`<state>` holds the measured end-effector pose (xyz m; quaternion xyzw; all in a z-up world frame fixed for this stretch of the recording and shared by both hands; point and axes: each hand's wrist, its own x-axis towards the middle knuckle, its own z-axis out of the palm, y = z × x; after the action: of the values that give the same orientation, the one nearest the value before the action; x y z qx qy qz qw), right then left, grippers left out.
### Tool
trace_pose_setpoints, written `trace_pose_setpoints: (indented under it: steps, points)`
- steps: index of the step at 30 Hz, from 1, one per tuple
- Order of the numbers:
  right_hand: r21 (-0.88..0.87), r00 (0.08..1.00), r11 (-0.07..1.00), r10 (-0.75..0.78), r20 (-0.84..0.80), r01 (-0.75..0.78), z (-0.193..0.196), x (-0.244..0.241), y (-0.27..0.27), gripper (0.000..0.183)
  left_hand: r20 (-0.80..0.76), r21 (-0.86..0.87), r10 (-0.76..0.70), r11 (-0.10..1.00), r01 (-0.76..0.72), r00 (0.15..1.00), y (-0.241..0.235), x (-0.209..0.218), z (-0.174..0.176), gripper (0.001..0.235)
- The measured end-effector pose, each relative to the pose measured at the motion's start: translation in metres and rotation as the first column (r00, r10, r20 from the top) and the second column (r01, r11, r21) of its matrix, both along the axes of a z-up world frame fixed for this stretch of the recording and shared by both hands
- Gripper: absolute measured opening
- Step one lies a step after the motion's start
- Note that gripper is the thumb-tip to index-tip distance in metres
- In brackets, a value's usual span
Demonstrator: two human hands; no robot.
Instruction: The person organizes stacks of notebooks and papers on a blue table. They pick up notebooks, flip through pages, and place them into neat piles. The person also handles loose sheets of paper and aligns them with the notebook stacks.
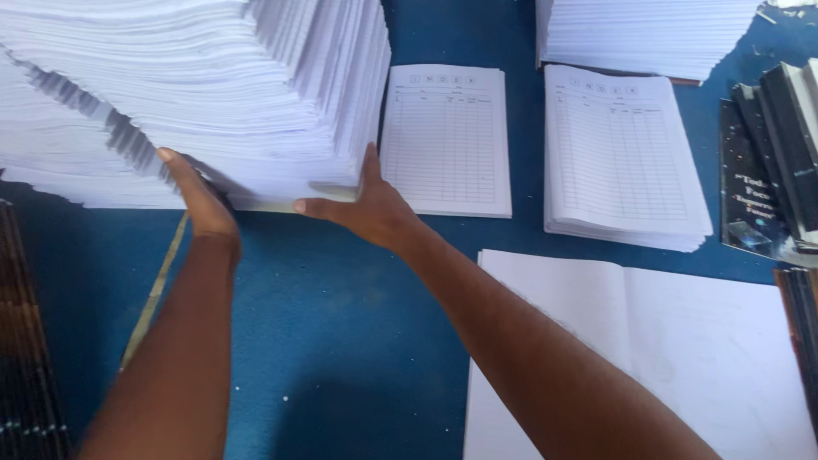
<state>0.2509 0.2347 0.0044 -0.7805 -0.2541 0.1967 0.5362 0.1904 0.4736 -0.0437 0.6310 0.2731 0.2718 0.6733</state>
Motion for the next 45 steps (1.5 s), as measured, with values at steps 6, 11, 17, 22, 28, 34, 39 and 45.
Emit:
trace_pose_setpoints:
  steps: [6,11,17,22,28,34,39,45]
  points:
    - [0.008,0.999,1.000,0.000,-0.051,0.000,0.001,0.000,0.001,0.147,0.075,-0.117,-0.052,0.991,0.060,0.996,0.006,-0.001,-0.010,0.124]
    - [0.055,0.979,0.997,-0.038,-0.199,0.050,0.011,-0.006,0.004,0.151,0.135,-0.095,-0.035,0.994,0.048,0.990,-0.003,0.001,-0.006,0.124]
    - [-0.059,0.950,0.994,-0.104,-0.296,0.090,0.019,-0.009,0.005,0.152,0.101,-0.085,-0.030,0.996,0.039,0.994,-0.017,-0.006,0.004,0.123]
    - [-0.029,0.961,0.998,-0.056,-0.271,0.050,0.019,-0.014,-0.006,0.149,0.043,-0.083,-0.014,0.996,0.018,0.999,-0.035,-0.019,0.009,0.122]
    - [0.033,0.950,0.998,-0.039,-0.309,0.052,0.022,-0.023,-0.017,0.146,0.051,-0.110,-0.006,0.994,0.011,0.999,-0.046,-0.033,0.012,0.119]
    - [0.078,0.957,0.997,0.005,-0.289,0.019,0.029,-0.040,-0.028,0.139,-0.036,-0.120,-0.011,0.993,0.006,0.999,-0.060,-0.052,0.020,0.114]
    - [0.060,0.951,0.997,-0.020,-0.309,0.041,0.032,-0.060,-0.038,0.138,-0.026,-0.087,-0.028,0.996,0.025,0.999,-0.071,-0.073,0.026,0.114]
    - [0.110,0.953,0.994,0.010,-0.302,0.024,0.033,-0.086,-0.049,0.139,-0.024,-0.090,-0.032,0.995,0.030,0.999,-0.077,-0.098,0.022,0.107]
